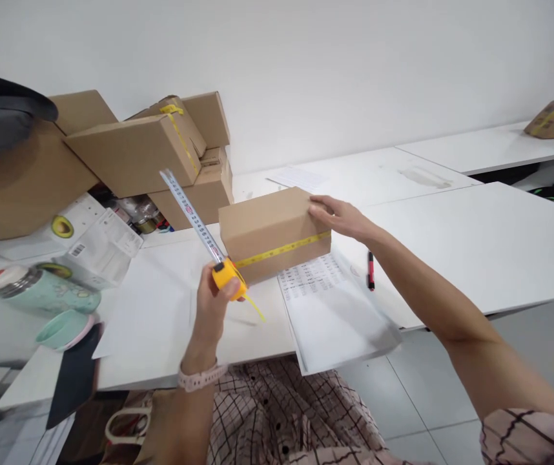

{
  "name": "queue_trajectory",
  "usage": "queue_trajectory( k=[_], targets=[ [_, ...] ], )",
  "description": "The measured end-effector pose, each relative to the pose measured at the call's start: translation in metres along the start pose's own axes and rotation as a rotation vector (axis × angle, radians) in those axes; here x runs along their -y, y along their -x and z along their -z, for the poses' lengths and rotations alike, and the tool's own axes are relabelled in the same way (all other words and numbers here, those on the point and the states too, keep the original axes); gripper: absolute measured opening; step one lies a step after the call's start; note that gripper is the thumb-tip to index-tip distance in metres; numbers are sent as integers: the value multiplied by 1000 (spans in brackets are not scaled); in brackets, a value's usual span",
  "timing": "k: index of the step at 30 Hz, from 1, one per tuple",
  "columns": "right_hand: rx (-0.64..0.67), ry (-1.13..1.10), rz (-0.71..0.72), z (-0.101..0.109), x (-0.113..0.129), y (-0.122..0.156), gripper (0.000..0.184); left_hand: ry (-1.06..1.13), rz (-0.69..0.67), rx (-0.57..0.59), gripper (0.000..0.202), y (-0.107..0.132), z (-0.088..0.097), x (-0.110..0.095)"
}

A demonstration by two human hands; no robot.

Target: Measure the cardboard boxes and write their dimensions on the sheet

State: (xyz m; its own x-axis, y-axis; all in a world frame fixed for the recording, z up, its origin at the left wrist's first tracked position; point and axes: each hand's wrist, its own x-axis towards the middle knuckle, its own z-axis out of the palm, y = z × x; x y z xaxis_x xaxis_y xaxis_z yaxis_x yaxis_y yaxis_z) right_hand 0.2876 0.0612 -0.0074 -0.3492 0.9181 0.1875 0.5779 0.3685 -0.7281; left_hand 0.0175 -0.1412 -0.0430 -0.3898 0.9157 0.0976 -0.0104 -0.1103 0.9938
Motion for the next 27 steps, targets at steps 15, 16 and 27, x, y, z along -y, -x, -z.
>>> queue_trajectory(
  k=[15,16,27],
  targets=[
    [-137,279,254,-9,54,-79,41,-33,-24,340,60,-16,-50,-24],
    [-152,279,230,-12,56,-83,41,-6,24,395,59,-11,-56,-16],
    [-283,322,198,-30,62,-90,52,166,258,525,58,11,-73,34]
  ],
)
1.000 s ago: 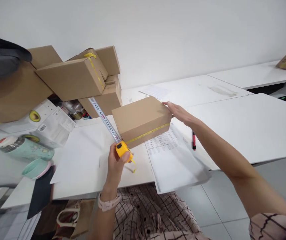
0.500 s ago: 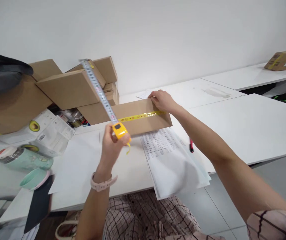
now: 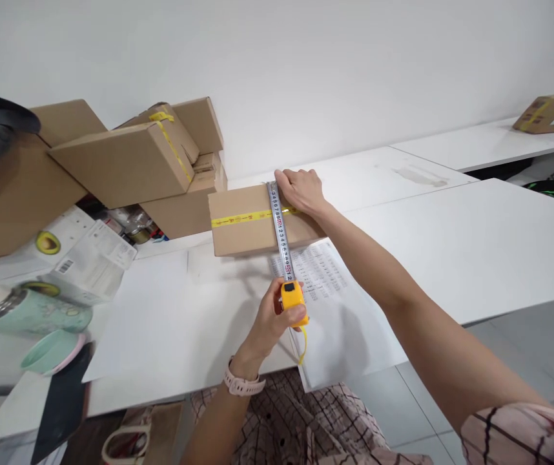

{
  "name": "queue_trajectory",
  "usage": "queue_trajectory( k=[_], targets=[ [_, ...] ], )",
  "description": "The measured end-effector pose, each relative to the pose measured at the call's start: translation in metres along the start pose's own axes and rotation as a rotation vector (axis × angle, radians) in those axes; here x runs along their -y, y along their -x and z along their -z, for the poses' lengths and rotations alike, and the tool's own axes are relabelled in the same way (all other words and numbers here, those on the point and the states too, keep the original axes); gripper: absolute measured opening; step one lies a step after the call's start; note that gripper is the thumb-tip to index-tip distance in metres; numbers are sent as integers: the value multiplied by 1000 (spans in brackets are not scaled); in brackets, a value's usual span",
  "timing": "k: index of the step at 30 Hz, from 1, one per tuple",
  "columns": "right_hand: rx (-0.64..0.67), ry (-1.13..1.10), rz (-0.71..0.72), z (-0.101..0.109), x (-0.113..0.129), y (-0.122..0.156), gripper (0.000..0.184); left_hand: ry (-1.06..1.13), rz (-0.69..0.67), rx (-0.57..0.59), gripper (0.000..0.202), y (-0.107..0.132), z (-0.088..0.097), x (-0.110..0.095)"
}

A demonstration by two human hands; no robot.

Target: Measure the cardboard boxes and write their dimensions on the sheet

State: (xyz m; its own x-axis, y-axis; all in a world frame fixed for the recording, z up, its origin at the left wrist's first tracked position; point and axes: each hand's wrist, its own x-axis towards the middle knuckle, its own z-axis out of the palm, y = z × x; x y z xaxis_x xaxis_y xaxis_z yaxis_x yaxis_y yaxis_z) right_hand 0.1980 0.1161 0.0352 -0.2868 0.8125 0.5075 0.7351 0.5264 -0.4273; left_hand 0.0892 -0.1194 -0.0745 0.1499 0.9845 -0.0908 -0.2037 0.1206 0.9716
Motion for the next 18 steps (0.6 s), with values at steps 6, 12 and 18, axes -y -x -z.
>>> queue_trajectory(
  k=[6,12,18],
  targets=[
    [-21,-66,-60,-4,3,-2,50,-33,1,10,59,1,5,3],
    [-29,-64,-70,-7,0,-4,43,-61,5,43,56,0,10,7],
    [-53,6,-59,-8,1,-3,44,-41,-11,61,56,-1,10,13]
  ],
)
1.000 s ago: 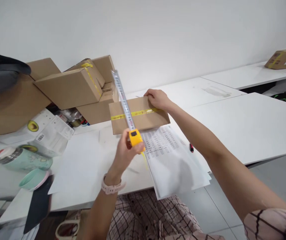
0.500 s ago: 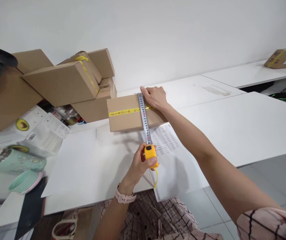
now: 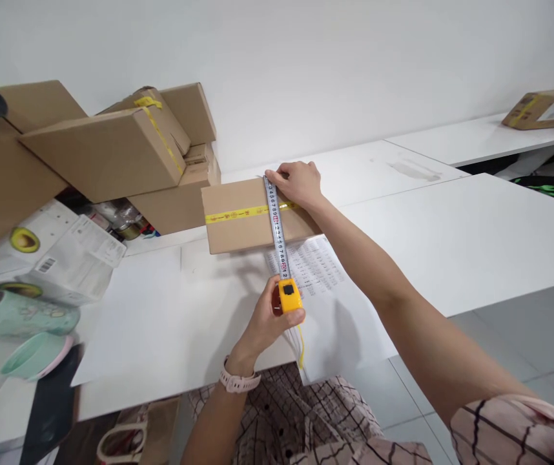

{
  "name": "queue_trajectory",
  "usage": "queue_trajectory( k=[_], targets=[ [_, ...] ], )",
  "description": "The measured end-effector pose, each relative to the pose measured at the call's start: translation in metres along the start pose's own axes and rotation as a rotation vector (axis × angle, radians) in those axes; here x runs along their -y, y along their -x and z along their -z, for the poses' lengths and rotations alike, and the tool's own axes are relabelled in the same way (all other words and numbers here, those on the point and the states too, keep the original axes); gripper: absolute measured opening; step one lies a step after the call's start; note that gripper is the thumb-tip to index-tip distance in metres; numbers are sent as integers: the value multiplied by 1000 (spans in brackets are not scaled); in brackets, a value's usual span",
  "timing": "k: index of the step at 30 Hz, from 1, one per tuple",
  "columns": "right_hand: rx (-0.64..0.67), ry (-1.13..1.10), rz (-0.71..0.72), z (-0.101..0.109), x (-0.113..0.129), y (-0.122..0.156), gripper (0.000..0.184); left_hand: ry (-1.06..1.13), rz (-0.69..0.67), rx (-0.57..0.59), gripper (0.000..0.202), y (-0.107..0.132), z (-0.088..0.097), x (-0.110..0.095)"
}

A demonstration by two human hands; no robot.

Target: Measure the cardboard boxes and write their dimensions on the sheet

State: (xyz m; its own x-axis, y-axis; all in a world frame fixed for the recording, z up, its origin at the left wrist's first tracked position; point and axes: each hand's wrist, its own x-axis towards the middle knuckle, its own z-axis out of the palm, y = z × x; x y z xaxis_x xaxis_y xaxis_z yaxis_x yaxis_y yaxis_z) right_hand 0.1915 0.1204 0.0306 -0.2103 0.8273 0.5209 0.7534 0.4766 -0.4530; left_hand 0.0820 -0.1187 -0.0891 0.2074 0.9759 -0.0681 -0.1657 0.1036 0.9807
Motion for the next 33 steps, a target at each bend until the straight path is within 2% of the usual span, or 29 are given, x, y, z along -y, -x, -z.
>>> queue_trajectory(
  k=[6,10,14,18,23,27,30,33],
  targets=[
    [-12,-5,11,-1,-1,1,45,-11,20,-31,58,1,-3,-2],
    [-25,-7,34,-4,-5,0,55,7,6,-54,63,5,-4,-1],
    [-23,-12,84,-7,-8,1,69,22,-24,-60,68,24,-7,11],
    [-34,77,99,-5,-3,11,67,-34,-16,-10,76,50,-13,31],
    [-139,124,117,-1,-2,54,62,-159,90,38,74,62,-17,47],
    [-216,130,146,-10,-24,112,52,-267,86,43,71,59,-14,44],
    [-184,68,180,-14,-44,147,53,-307,86,42,69,58,-14,41],
    [-103,-168,184,1,-51,157,60,-333,86,28,69,59,-16,38]
  ],
)
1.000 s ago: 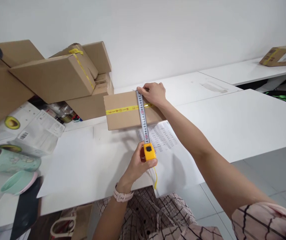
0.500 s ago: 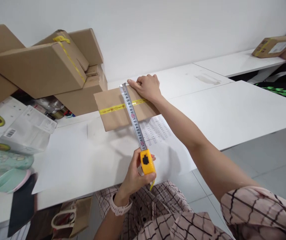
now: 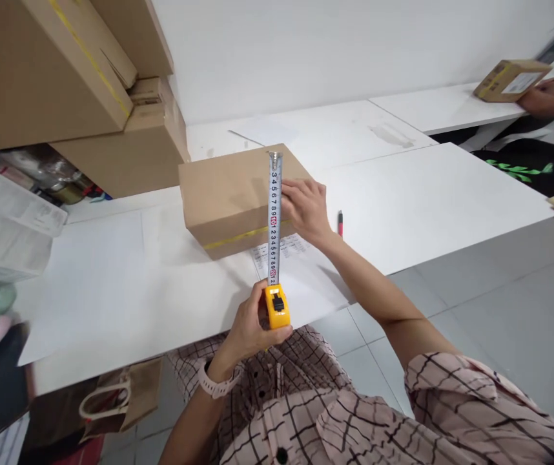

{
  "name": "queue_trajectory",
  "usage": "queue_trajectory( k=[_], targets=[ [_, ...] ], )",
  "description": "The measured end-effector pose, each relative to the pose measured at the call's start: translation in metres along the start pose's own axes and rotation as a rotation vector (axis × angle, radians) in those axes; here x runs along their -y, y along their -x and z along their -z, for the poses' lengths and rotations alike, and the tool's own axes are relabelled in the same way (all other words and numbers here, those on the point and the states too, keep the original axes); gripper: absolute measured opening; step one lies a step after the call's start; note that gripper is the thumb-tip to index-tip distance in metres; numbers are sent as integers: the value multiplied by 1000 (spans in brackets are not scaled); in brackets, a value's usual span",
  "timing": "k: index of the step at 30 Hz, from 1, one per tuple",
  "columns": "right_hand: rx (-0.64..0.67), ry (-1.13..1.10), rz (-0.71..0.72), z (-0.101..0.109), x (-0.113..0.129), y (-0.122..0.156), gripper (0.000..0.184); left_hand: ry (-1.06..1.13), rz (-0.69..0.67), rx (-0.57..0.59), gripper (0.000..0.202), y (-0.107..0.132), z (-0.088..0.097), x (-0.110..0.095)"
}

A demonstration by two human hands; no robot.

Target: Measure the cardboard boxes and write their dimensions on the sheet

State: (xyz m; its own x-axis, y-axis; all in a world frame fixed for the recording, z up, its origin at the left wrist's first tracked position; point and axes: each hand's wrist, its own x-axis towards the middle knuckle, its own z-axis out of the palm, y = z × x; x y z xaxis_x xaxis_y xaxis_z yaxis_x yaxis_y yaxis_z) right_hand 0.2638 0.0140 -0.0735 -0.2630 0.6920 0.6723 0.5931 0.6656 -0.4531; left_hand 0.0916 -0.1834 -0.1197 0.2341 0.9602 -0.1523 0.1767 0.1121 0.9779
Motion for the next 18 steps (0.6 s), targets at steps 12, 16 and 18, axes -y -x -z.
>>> queue_trajectory(
  k=[12,16,18],
  targets=[
    [-115,-653,-312,103,44,12,33,-316,-33,65,91,34,-16,-8],
    [19,-739,-362,86,56,69,23,-153,-46,-139,105,45,-17,2],
    [140,-748,-359,73,61,95,19,-113,-96,-193,106,47,-16,5]
  ],
)
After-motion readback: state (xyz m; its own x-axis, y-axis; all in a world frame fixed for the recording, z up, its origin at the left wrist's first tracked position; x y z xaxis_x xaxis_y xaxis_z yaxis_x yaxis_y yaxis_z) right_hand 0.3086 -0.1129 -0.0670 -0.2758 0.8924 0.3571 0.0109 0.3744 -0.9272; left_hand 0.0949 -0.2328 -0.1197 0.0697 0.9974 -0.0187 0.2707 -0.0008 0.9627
